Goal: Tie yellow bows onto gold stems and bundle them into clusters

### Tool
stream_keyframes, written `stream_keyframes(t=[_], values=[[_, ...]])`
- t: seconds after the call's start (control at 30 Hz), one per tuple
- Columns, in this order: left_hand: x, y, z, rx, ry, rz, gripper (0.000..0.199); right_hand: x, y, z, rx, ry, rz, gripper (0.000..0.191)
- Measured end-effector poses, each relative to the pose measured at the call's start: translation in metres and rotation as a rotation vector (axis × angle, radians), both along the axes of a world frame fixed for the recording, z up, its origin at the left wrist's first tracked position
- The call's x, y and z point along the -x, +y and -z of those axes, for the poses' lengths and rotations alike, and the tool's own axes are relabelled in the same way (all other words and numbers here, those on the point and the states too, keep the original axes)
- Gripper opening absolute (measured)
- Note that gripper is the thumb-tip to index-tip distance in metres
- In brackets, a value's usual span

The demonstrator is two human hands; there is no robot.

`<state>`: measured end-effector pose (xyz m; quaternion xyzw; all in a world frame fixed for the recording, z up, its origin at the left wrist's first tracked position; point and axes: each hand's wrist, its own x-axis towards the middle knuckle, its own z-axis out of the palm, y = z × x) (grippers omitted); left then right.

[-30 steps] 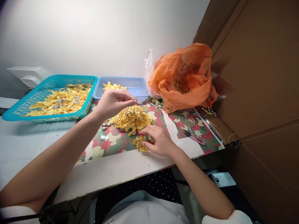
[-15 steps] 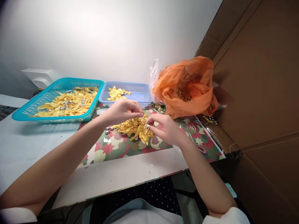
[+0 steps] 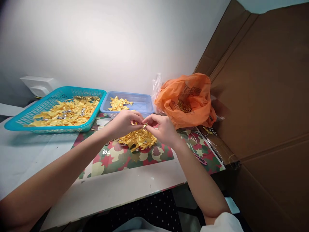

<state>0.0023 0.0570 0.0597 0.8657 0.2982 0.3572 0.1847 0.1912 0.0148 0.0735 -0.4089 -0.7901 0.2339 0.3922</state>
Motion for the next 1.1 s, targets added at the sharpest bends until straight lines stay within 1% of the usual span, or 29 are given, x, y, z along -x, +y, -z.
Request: stream_keyframes(t=[0.13, 0.2, 0.33, 0.43, 0.5, 0.57, 0.7, 0.8, 0.87, 0.93, 1.1], values=[[-0.001, -0.001, 0.001, -0.064, 0.016, -0.035, 0.017, 0.000, -0.003, -0.002, -0.060, -0.019, 0.017, 0.017], [-0.002, -0.002, 0.002, -0.096, 0.029, -0.040, 0.018, 0.000, -0.002, -0.003, -0.072, -0.026, 0.020, 0.018], [-0.003, -0.004, 0.001, -0.133, 0.068, -0.041, 0.025, 0.002, 0.003, -0.004, -0.036, -0.013, 0.037, 0.018], [-0.004, -0.005, 0.001, -0.122, 0.064, -0.034, 0.027, 0.002, 0.004, -0.002, 0.005, 0.018, 0.045, 0.016], [-0.004, -0.004, 0.001, -0.114, 0.054, -0.023, 0.027, 0.002, 0.005, 0.000, -0.001, 0.017, 0.067, 0.018], [-0.004, -0.003, 0.002, -0.111, 0.048, -0.016, 0.025, 0.003, 0.006, 0.002, -0.051, -0.008, 0.091, 0.016], [-0.003, -0.001, 0.003, -0.105, 0.044, -0.012, 0.021, 0.005, 0.010, 0.006, -0.236, -0.042, 0.114, 0.017], [-0.002, -0.001, 0.003, -0.098, 0.047, -0.020, 0.021, 0.007, 0.010, 0.009, -0.325, -0.037, 0.215, 0.024], [-0.002, -0.001, 0.002, -0.092, 0.047, -0.030, 0.020, 0.009, 0.007, 0.012, -0.311, -0.023, 0.295, 0.029], [-0.003, -0.003, 0.001, -0.086, 0.046, -0.041, 0.020, 0.014, 0.003, 0.015, -0.248, 0.020, 0.345, 0.031], [-0.005, -0.006, -0.001, -0.105, 0.061, -0.060, 0.021, 0.029, -0.006, 0.031, -0.073, 0.258, 0.430, 0.028]])
